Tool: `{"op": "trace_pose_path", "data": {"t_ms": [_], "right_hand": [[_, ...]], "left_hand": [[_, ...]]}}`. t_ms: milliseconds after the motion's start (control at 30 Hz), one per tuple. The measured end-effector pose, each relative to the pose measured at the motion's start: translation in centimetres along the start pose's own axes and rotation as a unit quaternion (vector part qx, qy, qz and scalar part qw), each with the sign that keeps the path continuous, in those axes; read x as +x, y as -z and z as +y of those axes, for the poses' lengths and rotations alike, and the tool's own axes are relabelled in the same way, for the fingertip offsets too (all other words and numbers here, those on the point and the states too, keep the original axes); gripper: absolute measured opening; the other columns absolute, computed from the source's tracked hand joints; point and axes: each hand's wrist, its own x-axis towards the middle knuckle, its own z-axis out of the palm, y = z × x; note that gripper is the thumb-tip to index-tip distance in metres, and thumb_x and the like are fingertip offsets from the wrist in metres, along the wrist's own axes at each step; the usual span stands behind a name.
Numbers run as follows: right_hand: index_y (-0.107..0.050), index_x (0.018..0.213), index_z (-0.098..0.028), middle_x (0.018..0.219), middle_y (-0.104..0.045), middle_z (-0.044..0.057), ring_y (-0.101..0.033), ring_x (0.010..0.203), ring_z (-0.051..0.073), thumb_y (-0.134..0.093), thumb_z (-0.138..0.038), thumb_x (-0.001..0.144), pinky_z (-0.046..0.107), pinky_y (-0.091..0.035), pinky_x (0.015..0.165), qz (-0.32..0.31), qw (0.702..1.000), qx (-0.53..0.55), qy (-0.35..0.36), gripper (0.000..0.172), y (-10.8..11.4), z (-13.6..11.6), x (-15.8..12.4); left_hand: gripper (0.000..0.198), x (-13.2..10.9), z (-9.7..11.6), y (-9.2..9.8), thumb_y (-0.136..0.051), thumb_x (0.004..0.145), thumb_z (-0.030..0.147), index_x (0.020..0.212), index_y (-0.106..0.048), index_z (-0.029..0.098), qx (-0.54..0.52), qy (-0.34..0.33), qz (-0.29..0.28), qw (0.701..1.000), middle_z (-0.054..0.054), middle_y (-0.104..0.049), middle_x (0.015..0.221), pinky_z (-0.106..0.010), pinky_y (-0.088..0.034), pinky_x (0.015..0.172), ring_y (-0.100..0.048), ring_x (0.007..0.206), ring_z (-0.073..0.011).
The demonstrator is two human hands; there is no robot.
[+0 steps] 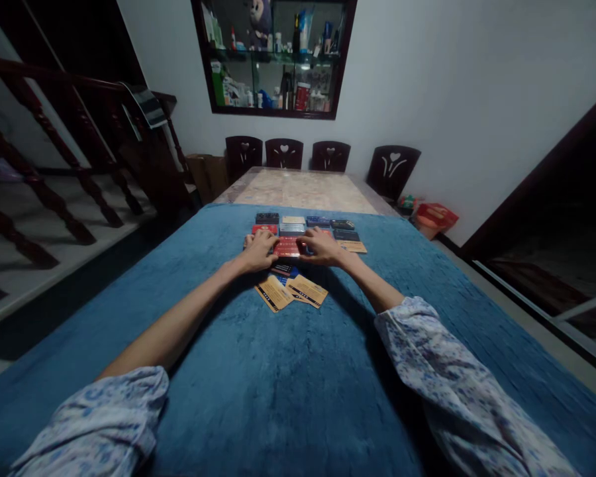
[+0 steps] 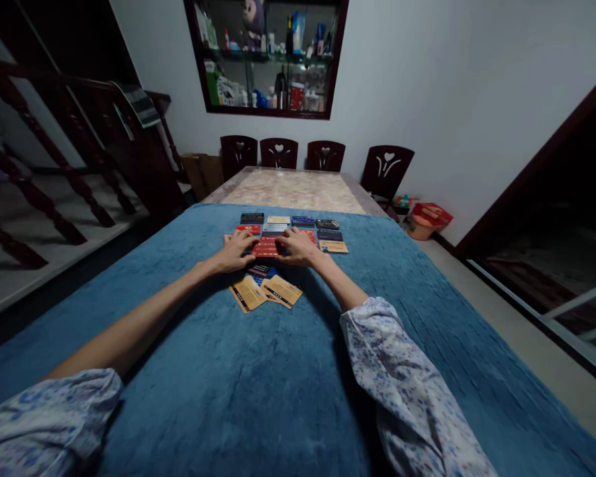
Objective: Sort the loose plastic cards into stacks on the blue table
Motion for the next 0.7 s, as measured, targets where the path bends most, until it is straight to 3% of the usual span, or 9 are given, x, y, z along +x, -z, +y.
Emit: {"op": "trace_pose_path", "data": {"t_ms": [100, 367, 700], "right_hand": [[-0.066, 0.127, -0.016, 0.118, -0.061, 0.017, -0.049, 0.11, 0.031, -0.067, -0.043, 0.09, 0.039, -0.044, 0.091, -0.032, 0.999, -0.024, -0.026, 0.046, 0.7, 0.1, 0.3], [-0.067, 0.123, -0.02, 0.125, -0.059, 0.017, -0.047, 0.119, 0.034, -0.066, -0.041, 0.092, 0.041, -0.047, 0.089, -0.086, 0.993, -0.044, -0.072, 0.038, 2.3, 0.2, 1.1], [-0.071, 0.116, -0.023, 0.124, -0.06, 0.016, -0.049, 0.117, 0.033, -0.066, -0.045, 0.091, 0.042, -0.046, 0.091, -0.123, 0.989, -0.025, -0.08, 0.034, 1.8, 1.8, 2.7]], "left_hand": [[0.047, 0.9, 0.4, 0.1, -0.061, 0.084, 0.03, 0.13, -0.061, 0.021, 0.024, 0.018, -0.017, 0.999, -0.014, -0.055, 0.132, -0.055, -0.034, 0.106, -0.044, 0.128, -0.0357], [0.044, 2.7, 1.2, 0.1, -0.057, 0.086, 0.03, 0.128, -0.062, 0.021, 0.045, 0.042, -0.032, 0.998, -0.015, -0.056, 0.132, -0.056, -0.035, 0.103, -0.043, 0.128, -0.0376], [0.045, 4.4, 1.6, 0.3, -0.054, 0.088, 0.03, 0.131, -0.062, 0.019, 0.086, 0.059, -0.079, 0.991, -0.017, -0.057, 0.135, -0.057, -0.035, 0.105, -0.044, 0.128, -0.0375]]}}
